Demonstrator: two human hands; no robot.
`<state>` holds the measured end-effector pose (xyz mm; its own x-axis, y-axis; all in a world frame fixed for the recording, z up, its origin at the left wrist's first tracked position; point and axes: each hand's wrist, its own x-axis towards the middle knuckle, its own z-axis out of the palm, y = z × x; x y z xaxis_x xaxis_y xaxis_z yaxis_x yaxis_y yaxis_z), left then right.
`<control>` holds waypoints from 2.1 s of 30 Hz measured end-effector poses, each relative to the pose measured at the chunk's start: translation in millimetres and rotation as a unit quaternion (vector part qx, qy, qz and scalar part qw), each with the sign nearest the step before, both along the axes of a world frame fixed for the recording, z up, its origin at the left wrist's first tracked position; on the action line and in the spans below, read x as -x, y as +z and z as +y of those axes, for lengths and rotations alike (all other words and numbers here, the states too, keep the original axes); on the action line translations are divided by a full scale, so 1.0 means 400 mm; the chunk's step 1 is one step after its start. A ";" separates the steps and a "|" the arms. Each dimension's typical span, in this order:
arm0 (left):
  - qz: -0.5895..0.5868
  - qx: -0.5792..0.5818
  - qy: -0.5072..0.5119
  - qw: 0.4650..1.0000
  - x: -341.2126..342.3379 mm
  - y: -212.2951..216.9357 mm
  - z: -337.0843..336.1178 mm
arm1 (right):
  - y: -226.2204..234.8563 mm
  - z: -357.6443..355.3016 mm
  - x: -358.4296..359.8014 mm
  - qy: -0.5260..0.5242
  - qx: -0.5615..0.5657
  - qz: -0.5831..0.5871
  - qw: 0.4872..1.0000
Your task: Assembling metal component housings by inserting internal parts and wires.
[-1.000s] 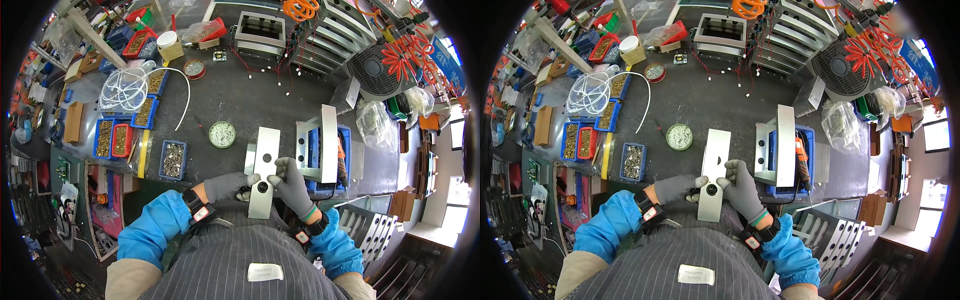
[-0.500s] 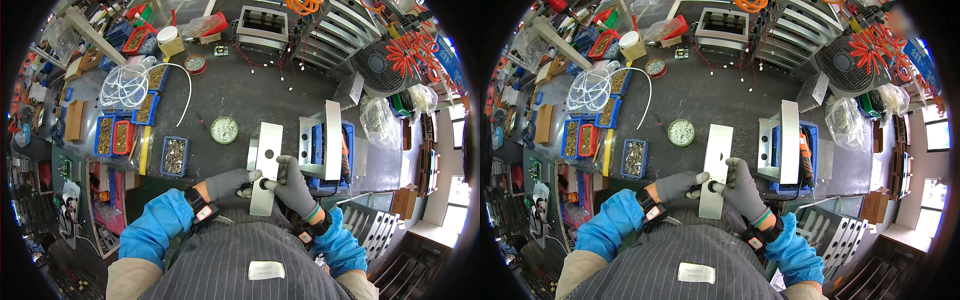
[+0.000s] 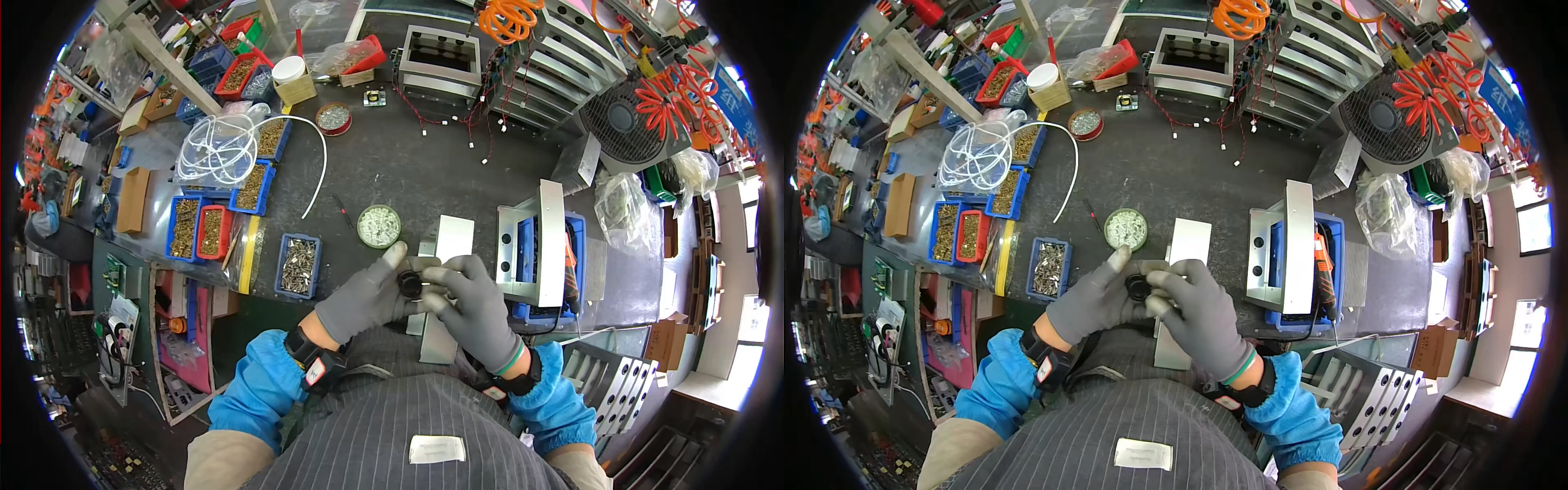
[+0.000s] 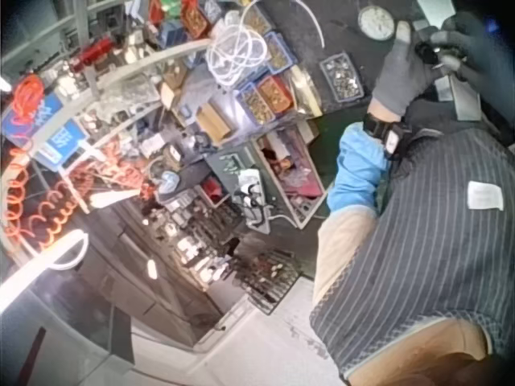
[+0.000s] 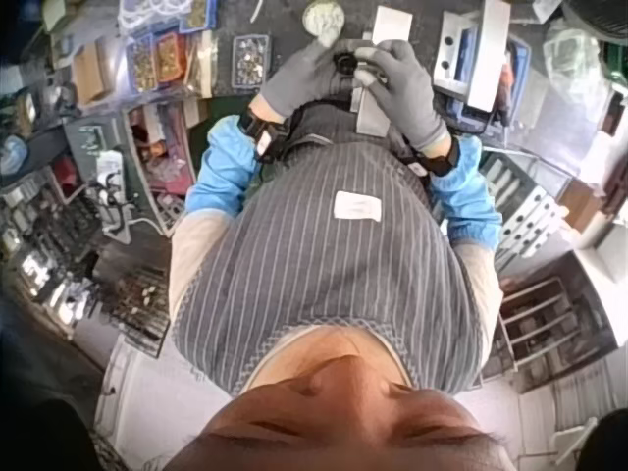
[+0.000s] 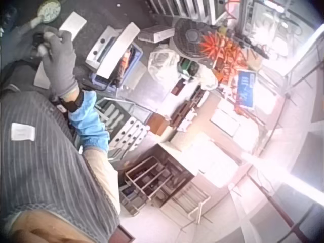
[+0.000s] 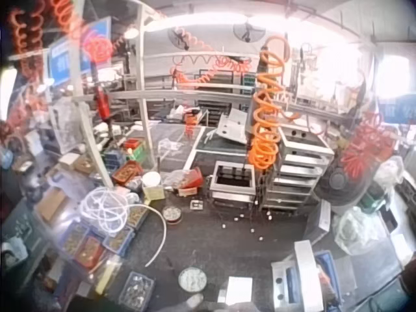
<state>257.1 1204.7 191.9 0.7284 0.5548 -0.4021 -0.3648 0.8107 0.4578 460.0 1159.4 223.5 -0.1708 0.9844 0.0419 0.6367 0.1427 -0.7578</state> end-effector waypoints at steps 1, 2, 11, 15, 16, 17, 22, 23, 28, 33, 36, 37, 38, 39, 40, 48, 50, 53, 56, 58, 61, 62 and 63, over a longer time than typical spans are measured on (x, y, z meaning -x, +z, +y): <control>-0.046 0.015 -0.004 0.999 -0.009 -0.012 -0.002 | 0.001 0.010 0.009 0.034 -0.023 -0.035 0.999; -0.047 0.015 -0.002 0.999 -0.012 -0.019 -0.005 | 0.002 0.015 0.014 0.067 -0.047 -0.069 0.994; -0.057 0.051 0.076 0.994 -0.032 -0.093 -0.021 | -0.056 0.032 -0.038 0.007 -0.035 0.008 0.999; 0.077 0.010 0.106 0.991 -0.014 -0.136 0.010 | -0.062 0.055 -0.061 -0.126 0.127 0.163 0.970; 0.123 -0.025 0.080 0.989 -0.016 -0.137 0.017 | -0.072 0.056 -0.064 -0.151 0.169 0.192 0.955; 0.120 -0.024 0.080 0.989 -0.024 -0.137 0.018 | -0.092 0.054 -0.068 -0.144 0.175 0.205 0.952; 0.162 -0.033 0.013 0.986 -0.073 -0.166 0.010 | -0.113 0.056 -0.060 -0.146 0.180 0.190 0.954; 0.162 -0.032 0.013 0.986 -0.076 -0.172 0.011 | -0.116 0.056 -0.061 -0.144 0.170 0.176 0.959; 0.161 -0.048 0.011 0.986 -0.080 -0.185 0.014 | -0.097 0.063 -0.065 -0.109 0.148 0.070 0.980; 0.154 -0.042 0.010 0.987 -0.071 -0.185 0.019 | -0.067 0.093 -0.050 -0.057 0.125 -0.041 0.990; 0.149 -0.037 0.014 0.988 -0.065 -0.186 0.023 | -0.077 0.110 -0.056 -0.035 0.105 -0.086 0.990; 0.148 -0.029 0.022 0.988 -0.057 -0.188 0.026 | -0.074 0.114 -0.057 -0.028 0.123 -0.073 0.989; 0.149 -0.028 0.029 0.988 -0.056 -0.192 0.030 | -0.069 0.118 -0.060 -0.020 0.140 -0.059 0.988; 0.141 -0.006 0.055 0.988 -0.060 -0.200 0.038 | -0.062 0.121 -0.067 -0.010 0.165 -0.039 0.985; 0.132 0.016 0.081 0.988 -0.059 -0.217 0.049 | -0.071 0.122 -0.075 0.003 0.162 -0.036 0.986; 0.004 0.136 0.119 0.984 -0.050 -0.292 0.091 | -0.114 0.071 -0.051 -0.066 0.062 0.005 0.996; 0.166 -0.321 0.092 0.928 -0.022 -0.281 0.071 | -0.103 0.081 -0.068 -0.059 0.046 0.010 0.997; -0.033 -0.008 0.127 0.991 0.004 -0.203 0.059 | -0.079 0.147 -0.106 0.060 0.087 -0.135 0.985; -0.101 0.107 0.134 0.980 0.003 -0.141 0.048 | -0.067 0.197 -0.101 0.076 0.080 -0.242 0.964; -0.096 0.089 0.115 0.985 0.000 -0.120 0.040 | -0.038 0.224 -0.095 0.056 0.138 -0.256 0.955; -0.077 0.061 0.110 0.989 -0.010 -0.100 0.033 | -0.058 0.197 -0.107 0.032 0.121 -0.214 0.969; -0.067 0.046 0.115 0.990 -0.011 -0.098 0.034 | -0.061 0.186 -0.102 0.027 0.047 -0.158 0.986; -0.065 0.043 0.117 0.990 -0.009 -0.092 0.035 | -0.058 0.172 -0.088 0.030 0.016 -0.133 0.991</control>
<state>260.8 1218.7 154.9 0.6325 0.6824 -0.3665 -0.5994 0.7309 0.3265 495.2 1228.3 200.3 -0.2291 0.9724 -0.0437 0.8054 0.1642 -0.5695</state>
